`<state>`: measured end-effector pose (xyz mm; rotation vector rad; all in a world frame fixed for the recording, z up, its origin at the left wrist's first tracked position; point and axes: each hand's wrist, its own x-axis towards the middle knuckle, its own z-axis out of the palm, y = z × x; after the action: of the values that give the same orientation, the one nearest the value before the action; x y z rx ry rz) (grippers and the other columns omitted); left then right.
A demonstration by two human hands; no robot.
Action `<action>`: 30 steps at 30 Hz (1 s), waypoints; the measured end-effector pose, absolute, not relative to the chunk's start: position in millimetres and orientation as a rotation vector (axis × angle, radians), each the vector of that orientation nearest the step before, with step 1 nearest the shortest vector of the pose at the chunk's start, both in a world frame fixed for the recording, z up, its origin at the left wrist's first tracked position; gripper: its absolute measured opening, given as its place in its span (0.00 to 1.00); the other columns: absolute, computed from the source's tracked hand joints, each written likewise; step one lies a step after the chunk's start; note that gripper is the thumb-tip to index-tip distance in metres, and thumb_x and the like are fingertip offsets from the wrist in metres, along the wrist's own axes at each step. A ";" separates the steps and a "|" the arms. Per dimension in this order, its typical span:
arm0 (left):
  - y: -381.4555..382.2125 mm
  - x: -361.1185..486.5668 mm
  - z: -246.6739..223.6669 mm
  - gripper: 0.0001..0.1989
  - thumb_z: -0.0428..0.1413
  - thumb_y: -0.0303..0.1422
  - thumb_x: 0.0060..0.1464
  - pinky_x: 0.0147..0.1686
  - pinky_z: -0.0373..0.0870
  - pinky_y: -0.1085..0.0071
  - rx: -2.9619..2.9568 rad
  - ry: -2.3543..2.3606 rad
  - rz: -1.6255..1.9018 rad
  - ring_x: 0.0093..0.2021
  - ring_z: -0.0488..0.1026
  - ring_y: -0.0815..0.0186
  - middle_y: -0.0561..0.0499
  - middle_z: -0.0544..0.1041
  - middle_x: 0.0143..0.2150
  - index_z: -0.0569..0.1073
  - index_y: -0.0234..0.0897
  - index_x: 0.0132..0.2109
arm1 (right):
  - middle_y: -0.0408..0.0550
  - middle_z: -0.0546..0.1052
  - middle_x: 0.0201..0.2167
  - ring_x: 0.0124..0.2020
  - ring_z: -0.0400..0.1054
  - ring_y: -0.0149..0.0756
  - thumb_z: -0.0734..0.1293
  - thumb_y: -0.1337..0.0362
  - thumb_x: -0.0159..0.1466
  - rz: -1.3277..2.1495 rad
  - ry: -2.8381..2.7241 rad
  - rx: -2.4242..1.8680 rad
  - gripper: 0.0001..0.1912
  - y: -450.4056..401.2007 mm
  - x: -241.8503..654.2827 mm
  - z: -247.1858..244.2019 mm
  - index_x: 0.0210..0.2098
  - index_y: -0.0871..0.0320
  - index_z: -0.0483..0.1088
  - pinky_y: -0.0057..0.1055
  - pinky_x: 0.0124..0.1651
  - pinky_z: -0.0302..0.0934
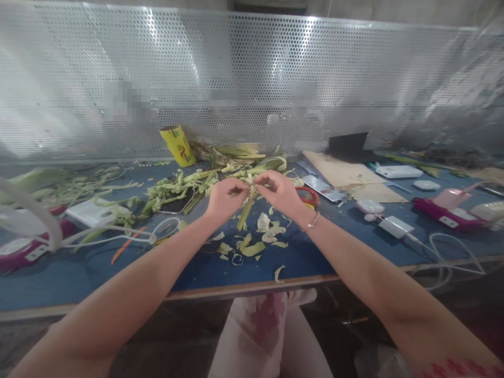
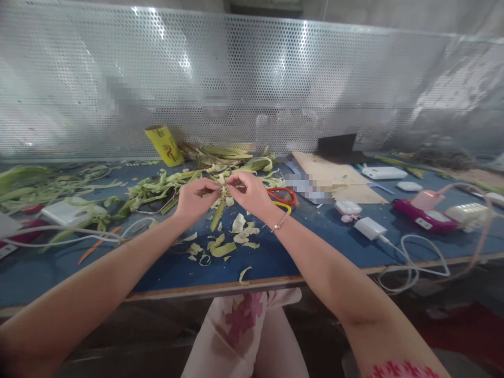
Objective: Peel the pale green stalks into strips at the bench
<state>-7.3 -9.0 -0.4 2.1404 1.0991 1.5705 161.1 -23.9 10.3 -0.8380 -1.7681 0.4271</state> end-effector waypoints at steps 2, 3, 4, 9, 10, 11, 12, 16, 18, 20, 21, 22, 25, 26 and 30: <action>-8.2 -7.7 -1.3 0.05 0.55 0.28 0.42 0.36 0.71 0.69 2.143 1.081 1.579 0.33 0.74 0.65 0.48 0.78 0.31 0.75 0.36 0.28 | 0.48 0.75 0.33 0.35 0.69 0.34 0.64 0.63 0.57 0.444 -1.788 -0.860 0.05 -23.1 161.7 10.7 0.32 0.58 0.68 0.31 0.37 0.65; -7.8 -7.8 -1.7 0.05 0.55 0.28 0.42 0.35 0.71 0.69 2.144 1.072 1.584 0.33 0.74 0.66 0.48 0.78 0.31 0.75 0.36 0.28 | 0.47 0.75 0.31 0.33 0.69 0.33 0.64 0.63 0.57 0.445 -1.817 -0.879 0.05 -22.8 162.2 11.1 0.31 0.58 0.68 0.31 0.37 0.64; -7.4 -8.0 -2.2 0.05 0.54 0.28 0.42 0.35 0.71 0.69 2.145 1.062 1.590 0.33 0.74 0.66 0.49 0.78 0.31 0.75 0.36 0.28 | 0.47 0.75 0.30 0.32 0.68 0.33 0.64 0.63 0.58 0.442 -1.852 -0.904 0.05 -22.6 162.8 11.6 0.30 0.58 0.69 0.30 0.36 0.63; -4.1 -8.3 -5.0 0.04 0.54 0.28 0.41 0.33 0.72 0.69 2.122 1.025 1.630 0.32 0.74 0.66 0.49 0.77 0.30 0.74 0.35 0.27 | 0.44 0.73 0.25 0.27 0.65 0.29 0.62 0.62 0.59 0.440 -1.938 -0.963 0.08 -22.4 164.3 12.8 0.28 0.60 0.68 0.28 0.32 0.58; -3.5 -8.2 -5.6 0.04 0.54 0.28 0.41 0.33 0.72 0.69 2.118 1.024 1.631 0.31 0.74 0.66 0.49 0.77 0.29 0.74 0.35 0.26 | 0.44 0.72 0.25 0.27 0.65 0.29 0.62 0.62 0.59 0.434 -1.939 -0.959 0.08 -22.1 164.3 12.6 0.28 0.60 0.68 0.27 0.32 0.58; -2.9 -7.9 -6.3 0.04 0.54 0.28 0.41 0.33 0.72 0.69 2.116 1.025 1.629 0.31 0.74 0.66 0.49 0.77 0.29 0.74 0.35 0.26 | 0.44 0.72 0.25 0.26 0.64 0.29 0.62 0.63 0.59 0.429 -1.944 -0.956 0.07 -21.9 164.2 12.2 0.28 0.60 0.67 0.27 0.33 0.58; -2.5 -7.6 -6.8 0.04 0.54 0.27 0.41 0.33 0.72 0.69 2.114 1.027 1.624 0.31 0.74 0.66 0.49 0.77 0.29 0.74 0.35 0.26 | 0.44 0.72 0.25 0.26 0.64 0.29 0.62 0.63 0.59 0.422 -1.948 -0.955 0.07 -21.6 164.2 11.8 0.28 0.60 0.67 0.27 0.33 0.58; -2.7 -5.9 -8.5 0.04 0.54 0.27 0.41 0.33 0.72 0.70 2.087 1.012 1.617 0.31 0.74 0.67 0.49 0.77 0.29 0.74 0.35 0.27 | 0.44 0.72 0.27 0.28 0.65 0.29 0.60 0.63 0.60 0.412 -1.964 -0.934 0.06 -21.1 164.2 9.9 0.30 0.59 0.66 0.27 0.34 0.58; -4.1 -5.2 -8.2 0.04 0.54 0.27 0.42 0.33 0.71 0.70 2.071 1.023 1.608 0.31 0.74 0.67 0.49 0.77 0.30 0.73 0.35 0.27 | 0.44 0.72 0.27 0.28 0.65 0.29 0.59 0.63 0.60 0.414 -1.968 -0.922 0.06 -21.4 164.1 9.2 0.31 0.59 0.65 0.27 0.35 0.58; -6.3 -4.5 -6.9 0.04 0.54 0.27 0.42 0.32 0.71 0.70 2.057 1.056 1.581 0.30 0.73 0.68 0.49 0.77 0.30 0.73 0.35 0.28 | 0.43 0.71 0.27 0.28 0.64 0.29 0.59 0.63 0.59 0.410 -1.969 -0.923 0.06 -21.9 164.0 8.8 0.31 0.59 0.65 0.27 0.35 0.58; -7.7 -4.2 -6.0 0.04 0.54 0.27 0.42 0.32 0.71 0.71 2.050 1.066 1.563 0.30 0.73 0.68 0.50 0.77 0.30 0.73 0.35 0.28 | 0.43 0.71 0.27 0.28 0.64 0.29 0.59 0.63 0.59 0.403 -1.970 -0.927 0.06 -22.2 164.0 8.6 0.31 0.59 0.64 0.26 0.34 0.57; -9.2 -3.7 -4.9 0.05 0.54 0.27 0.42 0.32 0.71 0.71 2.039 1.067 1.546 0.30 0.73 0.68 0.50 0.77 0.30 0.73 0.35 0.29 | 0.43 0.70 0.26 0.28 0.63 0.29 0.59 0.63 0.59 0.391 -1.971 -0.932 0.06 -22.3 164.1 8.6 0.31 0.58 0.64 0.26 0.34 0.56; -13.2 -1.7 -1.5 0.05 0.55 0.27 0.42 0.34 0.71 0.71 1.979 1.026 1.484 0.33 0.73 0.67 0.49 0.76 0.32 0.73 0.35 0.31 | 0.41 0.68 0.24 0.26 0.60 0.28 0.59 0.63 0.59 0.342 -1.965 -0.947 0.05 -22.5 164.4 8.7 0.30 0.58 0.63 0.25 0.32 0.54; -14.0 -0.9 -0.6 0.06 0.56 0.28 0.42 0.35 0.71 0.71 1.949 1.012 1.462 0.34 0.73 0.67 0.49 0.76 0.33 0.73 0.35 0.32 | 0.41 0.67 0.23 0.25 0.59 0.27 0.58 0.64 0.59 0.326 -1.963 -0.945 0.05 -22.4 164.6 8.8 0.30 0.58 0.63 0.25 0.31 0.53; -13.5 1.8 1.1 0.09 0.60 0.31 0.39 0.34 0.69 0.72 1.817 0.985 1.423 0.32 0.72 0.68 0.51 0.74 0.30 0.70 0.35 0.32 | 0.41 0.66 0.24 0.25 0.58 0.27 0.58 0.65 0.59 0.288 -1.968 -0.919 0.05 -22.6 164.9 10.0 0.30 0.58 0.63 0.24 0.30 0.52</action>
<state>1.8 -13.5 1.1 1.8171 0.9850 1.4225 164.9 -22.6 10.0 -0.9189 -1.9683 0.2880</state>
